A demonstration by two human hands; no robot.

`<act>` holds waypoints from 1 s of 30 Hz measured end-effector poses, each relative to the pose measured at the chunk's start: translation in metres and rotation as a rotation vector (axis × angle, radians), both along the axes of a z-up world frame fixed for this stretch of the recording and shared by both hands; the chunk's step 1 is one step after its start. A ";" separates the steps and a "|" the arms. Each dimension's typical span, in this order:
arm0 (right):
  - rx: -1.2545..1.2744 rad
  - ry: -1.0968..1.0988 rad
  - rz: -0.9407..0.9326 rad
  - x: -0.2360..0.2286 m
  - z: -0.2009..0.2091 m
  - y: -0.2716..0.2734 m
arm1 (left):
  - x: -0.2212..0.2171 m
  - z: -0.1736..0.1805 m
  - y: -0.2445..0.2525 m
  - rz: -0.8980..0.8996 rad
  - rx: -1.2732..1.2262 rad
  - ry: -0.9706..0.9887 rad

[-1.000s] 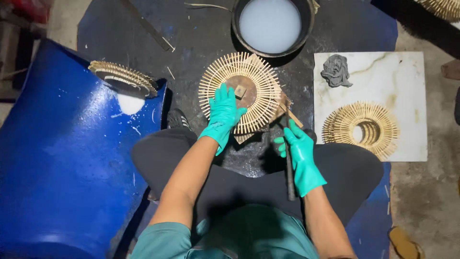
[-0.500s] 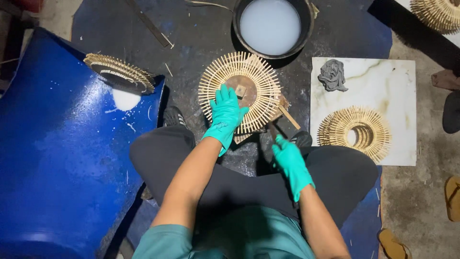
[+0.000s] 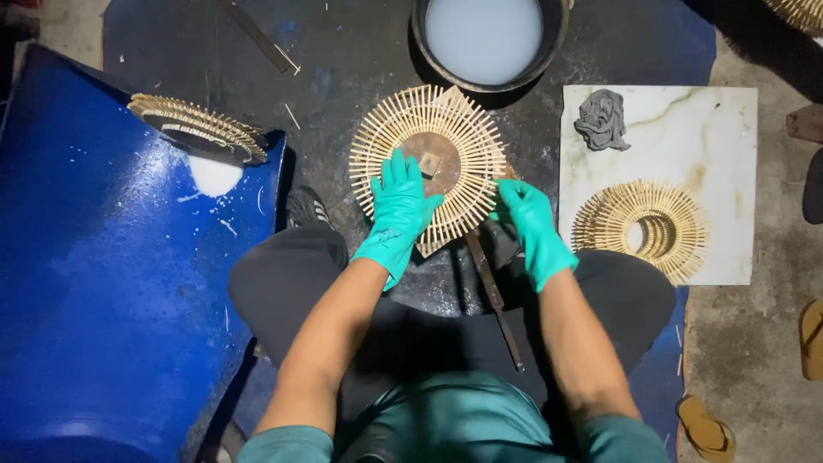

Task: The recorder is assembling and refining circular bamboo furniture components using tools and glue.

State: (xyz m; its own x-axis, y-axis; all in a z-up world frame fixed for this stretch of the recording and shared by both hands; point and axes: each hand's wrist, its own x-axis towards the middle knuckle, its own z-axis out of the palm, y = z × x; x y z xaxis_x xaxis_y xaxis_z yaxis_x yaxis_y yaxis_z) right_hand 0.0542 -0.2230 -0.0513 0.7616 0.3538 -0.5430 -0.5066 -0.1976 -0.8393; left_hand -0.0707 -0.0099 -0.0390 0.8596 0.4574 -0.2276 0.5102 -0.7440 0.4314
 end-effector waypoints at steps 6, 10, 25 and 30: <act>0.066 0.042 -0.125 0.012 -0.051 0.003 | 0.002 -0.003 0.004 -0.016 0.017 0.018; 0.024 -0.015 -0.073 0.007 -0.053 0.004 | 0.000 -0.008 0.002 -0.039 0.039 0.025; 0.125 0.095 -0.128 -0.012 -0.041 0.000 | 0.003 -0.008 -0.004 0.022 0.021 0.061; 0.088 -0.139 -0.181 0.001 -0.137 -0.017 | 0.005 -0.009 -0.001 0.019 0.012 0.040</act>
